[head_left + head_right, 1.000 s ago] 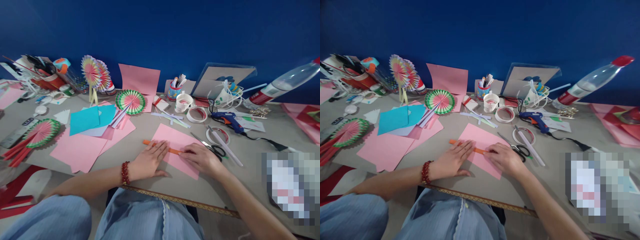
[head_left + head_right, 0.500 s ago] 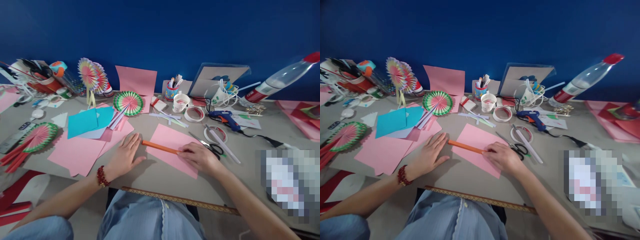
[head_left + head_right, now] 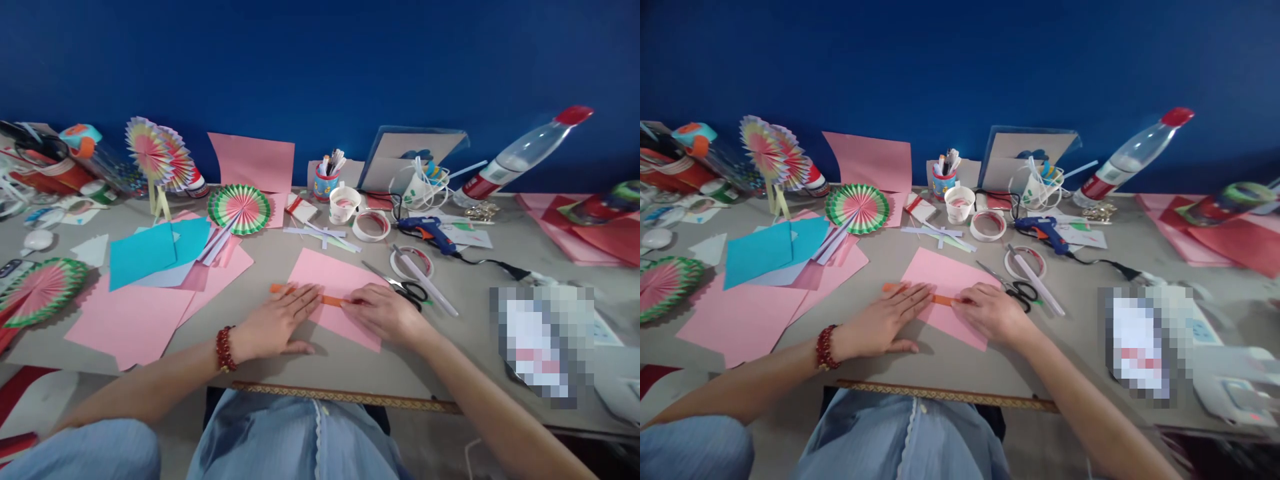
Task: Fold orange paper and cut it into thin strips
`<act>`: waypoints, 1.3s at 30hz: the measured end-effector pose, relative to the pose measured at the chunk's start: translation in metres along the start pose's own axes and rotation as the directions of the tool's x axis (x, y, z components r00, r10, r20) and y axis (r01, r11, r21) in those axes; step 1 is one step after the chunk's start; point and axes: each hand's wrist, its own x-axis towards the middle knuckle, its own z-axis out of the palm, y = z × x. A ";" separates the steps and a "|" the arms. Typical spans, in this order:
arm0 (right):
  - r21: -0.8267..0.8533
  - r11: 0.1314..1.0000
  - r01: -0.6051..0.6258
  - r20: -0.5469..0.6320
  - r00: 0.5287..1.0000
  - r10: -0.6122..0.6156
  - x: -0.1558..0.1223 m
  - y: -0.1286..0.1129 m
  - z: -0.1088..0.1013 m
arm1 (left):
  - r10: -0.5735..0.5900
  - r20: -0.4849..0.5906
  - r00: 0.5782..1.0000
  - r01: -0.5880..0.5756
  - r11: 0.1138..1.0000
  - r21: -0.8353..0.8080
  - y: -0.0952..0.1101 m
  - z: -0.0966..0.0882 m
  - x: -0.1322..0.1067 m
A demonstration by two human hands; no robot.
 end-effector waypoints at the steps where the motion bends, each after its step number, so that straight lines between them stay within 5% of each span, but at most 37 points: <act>1: -0.013 1.000 0.010 0.009 1.000 -0.010 -0.002 0.000 -0.002 | -0.005 0.001 1.000 0.005 1.000 0.000 0.000 0.000 -0.002; 9: -0.128 0.992 -0.015 0.037 0.999 0.020 -0.044 0.000 -0.015 | -0.009 0.009 1.000 0.009 1.000 0.014 0.000 -0.003 -0.004; 13: -0.145 0.979 -0.142 -0.010 0.990 0.142 -0.059 -0.006 -0.019 | -0.009 0.001 1.000 0.009 1.000 0.012 0.000 -0.002 -0.004; 17: -0.178 0.964 -0.198 -0.089 0.979 0.185 -0.048 -0.014 -0.018 | -0.015 0.000 1.000 0.015 0.999 0.032 0.000 -0.002 -0.003; 24: -0.298 0.952 -0.069 -0.019 0.998 0.066 -0.011 -0.014 -0.007 | -0.022 -0.081 0.997 0.020 1.000 -0.016 -0.003 -0.010 0.005; 30: -0.111 0.987 -0.112 -0.043 0.993 0.108 -0.003 -0.005 -0.007 | -0.063 -0.171 0.983 0.059 0.998 -0.029 -0.001 -0.011 0.022; 34: 0.196 0.945 -0.261 -0.068 0.958 0.278 0.008 -0.007 -0.018 | -0.143 -0.180 0.973 0.119 0.983 -0.137 -0.002 -0.016 0.034; 36: 0.413 0.841 -0.349 -0.039 0.916 0.399 0.012 -0.010 -0.023 | -0.260 -0.141 0.955 0.192 0.908 -0.373 -0.003 -0.021 0.035; 39: 0.734 0.571 -0.368 0.034 0.859 0.510 0.018 -0.016 -0.027 | -0.397 0.077 0.914 0.294 0.521 -0.802 -0.003 -0.030 0.033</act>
